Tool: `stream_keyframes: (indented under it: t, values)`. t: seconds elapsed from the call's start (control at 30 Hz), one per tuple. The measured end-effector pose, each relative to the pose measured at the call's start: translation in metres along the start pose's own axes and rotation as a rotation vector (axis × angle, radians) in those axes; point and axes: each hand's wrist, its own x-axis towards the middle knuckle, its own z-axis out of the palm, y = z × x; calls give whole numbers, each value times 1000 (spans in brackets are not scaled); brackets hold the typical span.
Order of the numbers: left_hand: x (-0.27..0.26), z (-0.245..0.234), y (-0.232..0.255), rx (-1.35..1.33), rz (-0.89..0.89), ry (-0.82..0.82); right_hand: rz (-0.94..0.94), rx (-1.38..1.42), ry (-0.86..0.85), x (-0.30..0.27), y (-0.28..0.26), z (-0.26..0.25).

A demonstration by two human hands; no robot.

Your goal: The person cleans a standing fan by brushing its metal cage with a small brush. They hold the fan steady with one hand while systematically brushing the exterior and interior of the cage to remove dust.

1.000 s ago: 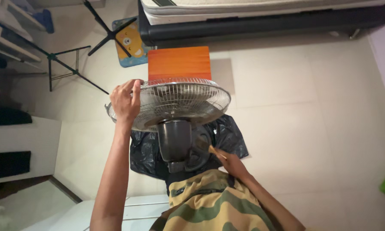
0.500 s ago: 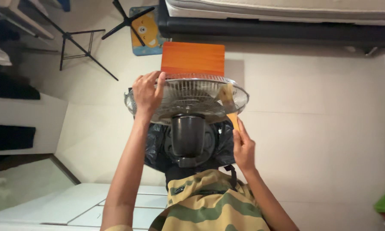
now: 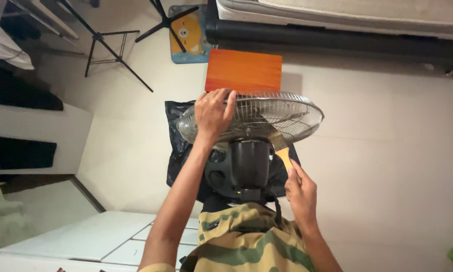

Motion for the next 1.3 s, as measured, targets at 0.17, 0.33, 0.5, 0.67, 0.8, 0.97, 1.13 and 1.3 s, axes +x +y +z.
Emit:
stream_keyframes:
  t: [0.17, 0.33, 0.5, 0.67, 0.8, 0.97, 1.13, 1.3]
  values:
    - [-1, 1, -2, -41, 22, 32, -365, -287, 113, -3, 26, 37]
    - [0, -1, 1, -50, 7, 13, -137, -113, 64, -13, 44, 61]
    - [0, -6, 1, -89, -4, -13, -96, -73, 141, -30, 25, 110]
    - [5, -15, -6, -96, 2, -56, -123, -309, -17, -40, 47, 141]
    - [0, -20, -8, -160, 41, -68, -221, -389, -219, -51, 71, 176]
    - [-2, -13, -13, -162, 92, -109, -346, -243, -220, -38, 54, 167]
    - [0, -12, -16, -221, 109, -129, -11, -26, 137, -45, 6, 81]
    - [3, -10, -16, -174, 96, -126, -241, 192, 467, -53, -10, 63]
